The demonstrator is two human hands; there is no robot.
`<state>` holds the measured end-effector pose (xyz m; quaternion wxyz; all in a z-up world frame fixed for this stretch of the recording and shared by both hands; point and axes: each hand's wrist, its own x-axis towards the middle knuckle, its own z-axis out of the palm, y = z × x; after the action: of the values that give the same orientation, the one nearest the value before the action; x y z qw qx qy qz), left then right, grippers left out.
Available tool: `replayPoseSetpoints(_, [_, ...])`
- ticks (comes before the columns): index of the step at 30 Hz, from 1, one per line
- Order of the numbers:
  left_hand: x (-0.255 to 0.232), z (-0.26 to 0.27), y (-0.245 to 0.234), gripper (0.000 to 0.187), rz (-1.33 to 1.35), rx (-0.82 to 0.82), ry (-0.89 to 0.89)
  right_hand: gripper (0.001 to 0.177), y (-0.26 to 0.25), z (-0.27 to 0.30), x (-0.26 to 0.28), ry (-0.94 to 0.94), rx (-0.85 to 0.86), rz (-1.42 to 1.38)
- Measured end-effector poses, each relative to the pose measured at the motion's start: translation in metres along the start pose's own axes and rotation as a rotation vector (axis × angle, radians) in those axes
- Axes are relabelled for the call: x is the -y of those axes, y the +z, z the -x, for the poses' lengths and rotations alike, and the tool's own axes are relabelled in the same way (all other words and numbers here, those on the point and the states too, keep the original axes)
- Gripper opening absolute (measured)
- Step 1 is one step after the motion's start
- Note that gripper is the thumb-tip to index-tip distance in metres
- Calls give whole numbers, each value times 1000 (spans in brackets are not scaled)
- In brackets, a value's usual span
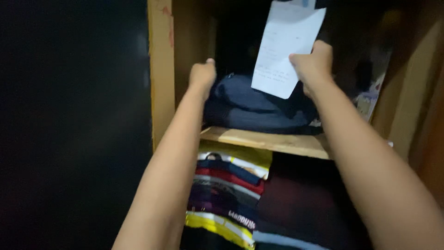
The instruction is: The person removes a blue backpack from a closet shelf, places it on the bed, then rummages through a cluttered shelf to retrieve a white face mask and other small items. The person returns the backpack to the shelf, folds a piece of paper, and places it inside the backpack.
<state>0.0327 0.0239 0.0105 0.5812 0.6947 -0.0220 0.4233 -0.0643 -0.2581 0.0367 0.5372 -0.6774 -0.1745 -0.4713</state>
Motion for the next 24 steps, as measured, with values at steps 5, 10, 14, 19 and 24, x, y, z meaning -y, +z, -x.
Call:
replayPoseSetpoints(5, [25, -66, 19, 48, -18, 107, -194, 29, 28, -28, -38, -141, -6, 7])
replayPoseSetpoints(10, [48, -118, 43, 42, -930, 109, 437, 32, 36, -22, -66, -234, 67, 148])
replayPoseSetpoints(14, [58, -128, 50, 59, -1385, 83, 597, 30, 33, -9, -59, -147, 143, 192])
replayPoseSetpoints(19, [65, -113, 71, 37, -1427, -127, 684, 31, 32, 0, -48, -169, 185, 183])
replayPoseSetpoints(24, [57, -100, 71, 28, -1546, -75, 677, 27, 30, -6, -42, -117, 158, 189])
